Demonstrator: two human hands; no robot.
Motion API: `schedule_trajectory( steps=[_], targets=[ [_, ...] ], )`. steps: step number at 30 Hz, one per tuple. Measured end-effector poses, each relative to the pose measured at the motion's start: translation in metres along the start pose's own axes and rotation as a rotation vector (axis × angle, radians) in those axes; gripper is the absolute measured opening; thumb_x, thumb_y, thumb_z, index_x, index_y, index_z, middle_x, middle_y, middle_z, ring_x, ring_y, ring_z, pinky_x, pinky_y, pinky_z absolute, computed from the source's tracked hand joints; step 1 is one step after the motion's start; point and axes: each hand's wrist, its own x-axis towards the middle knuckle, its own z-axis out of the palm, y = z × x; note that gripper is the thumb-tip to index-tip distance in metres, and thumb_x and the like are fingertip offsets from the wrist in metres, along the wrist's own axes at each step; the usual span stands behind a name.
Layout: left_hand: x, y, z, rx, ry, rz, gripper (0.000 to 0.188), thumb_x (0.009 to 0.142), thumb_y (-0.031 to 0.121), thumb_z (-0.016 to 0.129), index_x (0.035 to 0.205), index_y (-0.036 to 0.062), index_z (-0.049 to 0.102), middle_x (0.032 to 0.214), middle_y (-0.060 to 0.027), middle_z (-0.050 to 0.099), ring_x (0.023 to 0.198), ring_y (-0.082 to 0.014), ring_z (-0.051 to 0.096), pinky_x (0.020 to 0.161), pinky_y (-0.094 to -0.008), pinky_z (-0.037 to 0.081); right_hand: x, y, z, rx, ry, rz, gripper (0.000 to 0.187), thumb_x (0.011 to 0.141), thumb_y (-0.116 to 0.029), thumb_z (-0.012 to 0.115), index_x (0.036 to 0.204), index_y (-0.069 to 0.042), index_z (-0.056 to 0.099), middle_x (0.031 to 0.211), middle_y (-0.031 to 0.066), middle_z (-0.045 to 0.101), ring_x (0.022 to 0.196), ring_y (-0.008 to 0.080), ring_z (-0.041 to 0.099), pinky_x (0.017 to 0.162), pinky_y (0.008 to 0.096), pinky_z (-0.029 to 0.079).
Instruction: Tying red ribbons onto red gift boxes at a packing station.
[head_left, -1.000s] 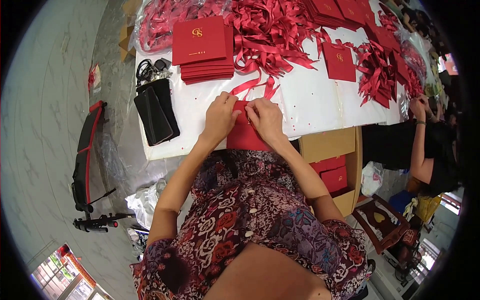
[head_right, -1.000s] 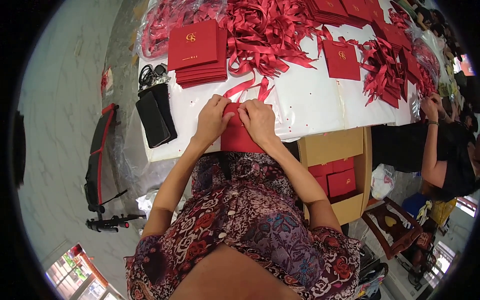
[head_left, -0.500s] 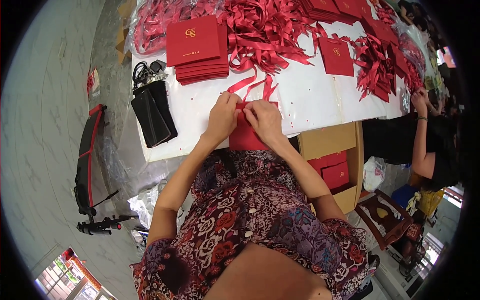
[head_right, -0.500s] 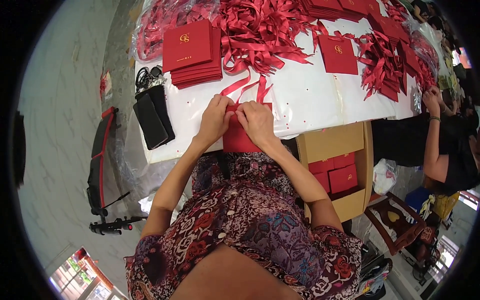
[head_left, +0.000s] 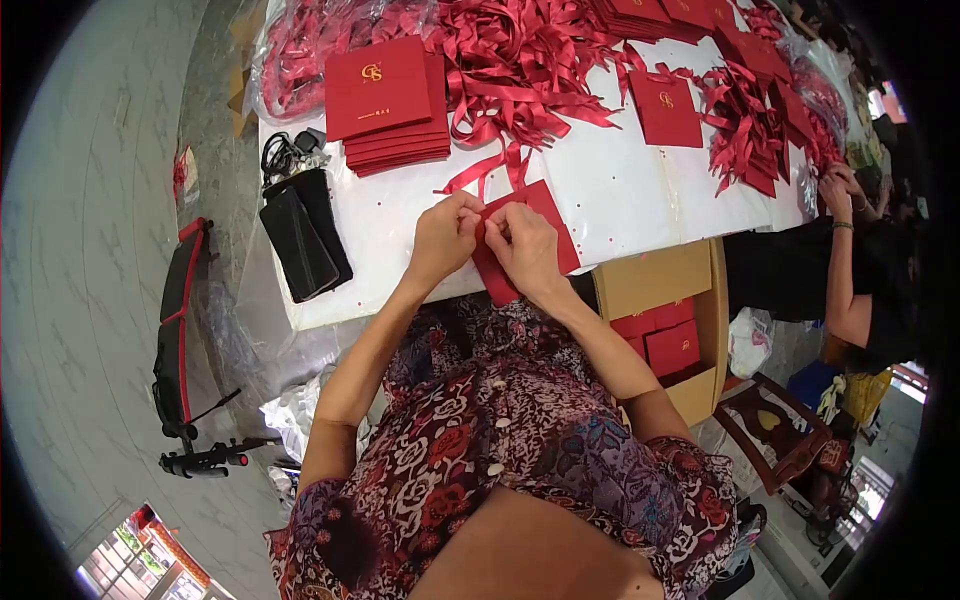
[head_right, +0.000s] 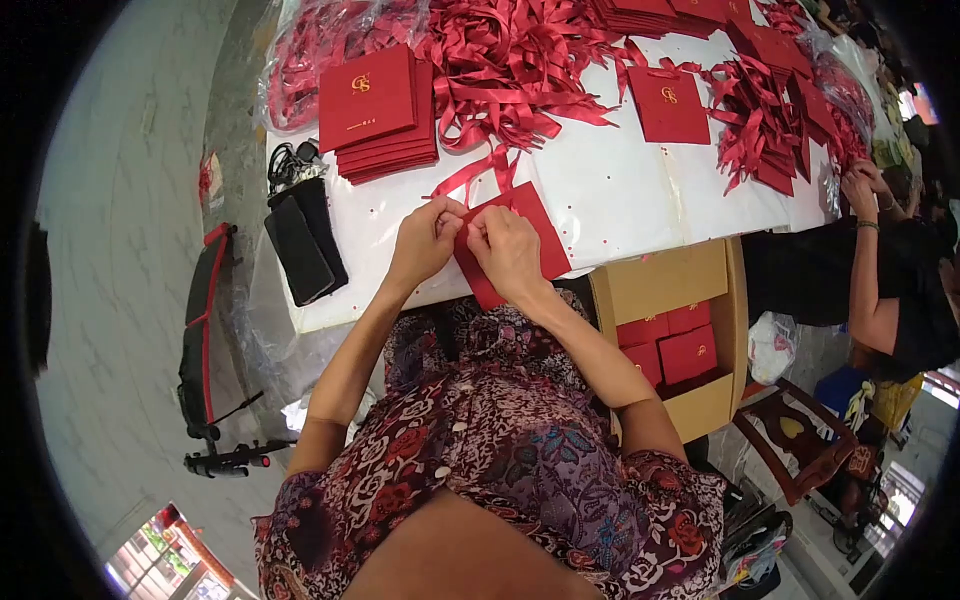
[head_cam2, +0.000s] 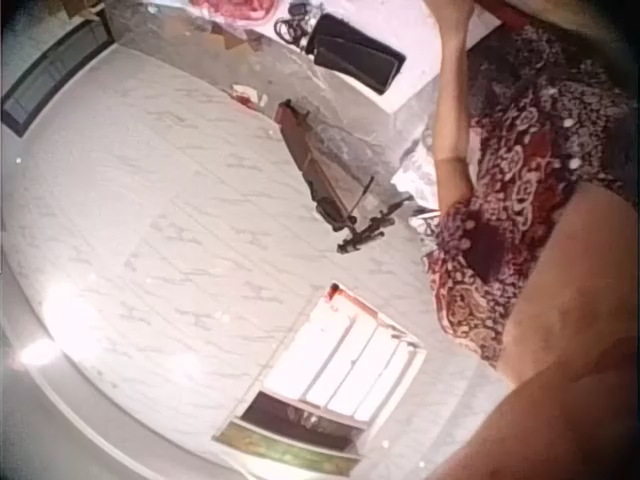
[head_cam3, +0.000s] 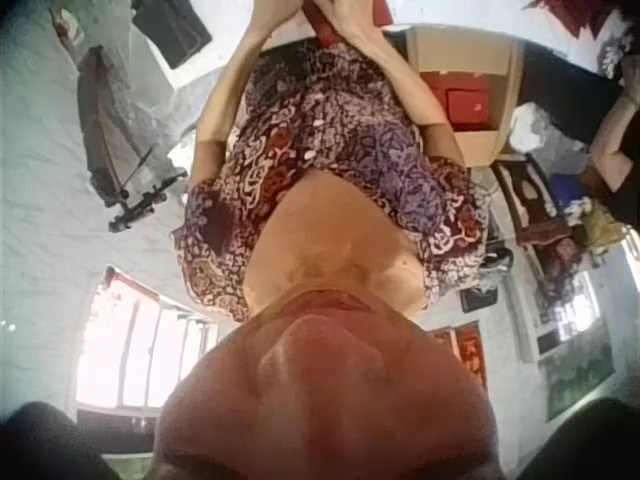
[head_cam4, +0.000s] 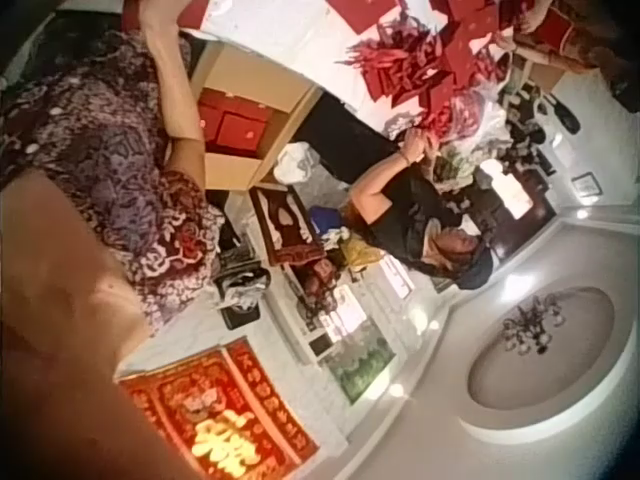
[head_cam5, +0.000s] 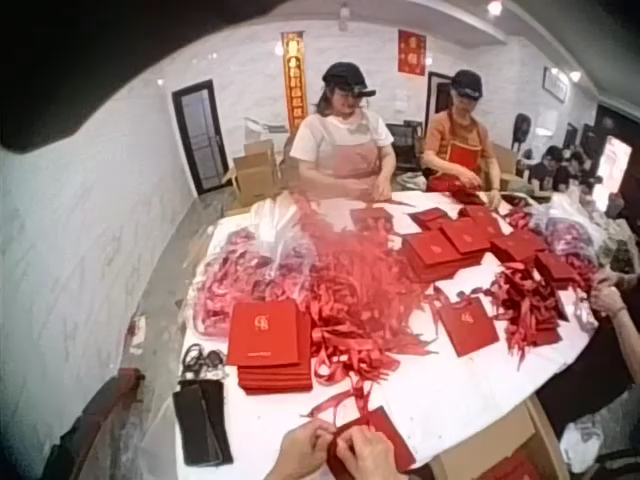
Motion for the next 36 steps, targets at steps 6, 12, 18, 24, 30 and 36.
schedule_trajectory(
  steps=[6, 12, 18, 24, 30, 36],
  targets=[
    [-0.008, 0.017, 0.009, 0.272, 0.189, 0.267, 0.012, 0.086, 0.001, 0.058, 0.096, 0.0034, 0.065, 0.085, -0.0149, 0.065, 0.077, -0.0329, 0.065, 0.069, -0.0392, 0.051, 0.01, -0.013, -0.014, 0.215, -0.102, 0.336, 0.012, 0.08, -0.009, 0.07, 0.084, -0.003, 0.06, 0.07, 0.0134, 0.062, 0.065, 0.0308, 0.063, 0.059, 0.0414, 0.049],
    [-0.011, 0.024, 0.009, 0.226, 0.134, 0.262, 0.011, 0.086, 0.001, 0.058, 0.094, 0.0039, 0.064, 0.085, -0.0151, 0.063, 0.079, -0.0351, 0.063, 0.07, -0.0408, 0.05, 0.013, -0.012, -0.018, -0.137, -0.13, 0.101, 0.016, 0.081, -0.012, 0.07, 0.079, -0.001, 0.059, 0.071, 0.0149, 0.064, 0.064, 0.0326, 0.064, 0.059, 0.0429, 0.05],
    [-0.004, 0.006, 0.005, 0.128, 0.208, 0.298, 0.008, 0.086, 0.001, 0.061, 0.093, 0.0016, 0.065, 0.082, -0.0117, 0.066, 0.068, -0.0248, 0.063, 0.062, -0.0346, 0.05, 0.013, -0.008, -0.016, 0.206, -0.197, 0.296, 0.014, 0.087, -0.009, 0.07, 0.094, 0.001, 0.063, 0.081, 0.0108, 0.069, 0.071, 0.0171, 0.068, 0.065, 0.0301, 0.053],
    [0.005, 0.007, -0.006, 0.057, 0.029, 0.113, 0.014, 0.081, 0.009, 0.072, 0.091, 0.0021, 0.064, 0.082, -0.0141, 0.069, 0.063, -0.0235, 0.064, 0.06, -0.0336, 0.049, 0.012, 0.008, -0.017, 0.498, -0.205, 0.287, 0.013, 0.088, -0.011, 0.069, 0.095, 0.0, 0.067, 0.083, 0.011, 0.071, 0.068, 0.0168, 0.067, 0.063, 0.0293, 0.053],
    [0.003, 0.001, 0.002, 0.062, 0.059, 0.259, 0.017, 0.078, 0.009, 0.078, 0.091, 0.0037, 0.068, 0.077, -0.003, 0.063, 0.058, -0.0101, 0.049, 0.053, -0.0257, 0.04, 0.034, 0.012, -0.048, 0.106, -0.168, 0.058, 0.013, 0.089, -0.014, 0.067, 0.093, -0.001, 0.068, 0.083, 0.011, 0.069, 0.072, 0.0174, 0.066, 0.065, 0.0288, 0.05],
    [-0.003, 0.014, 0.009, 0.077, 0.052, 0.45, 0.012, 0.079, 0.005, 0.076, 0.089, 0.0055, 0.069, 0.081, -0.0076, 0.062, 0.068, -0.0212, 0.06, 0.062, -0.0323, 0.048, 0.05, 0.048, -0.046, 0.559, -0.667, 0.314, 0.017, 0.086, -0.015, 0.065, 0.084, 0.0, 0.07, 0.078, 0.0051, 0.066, 0.074, 0.0106, 0.06, 0.067, 0.0288, 0.048]
  ],
)
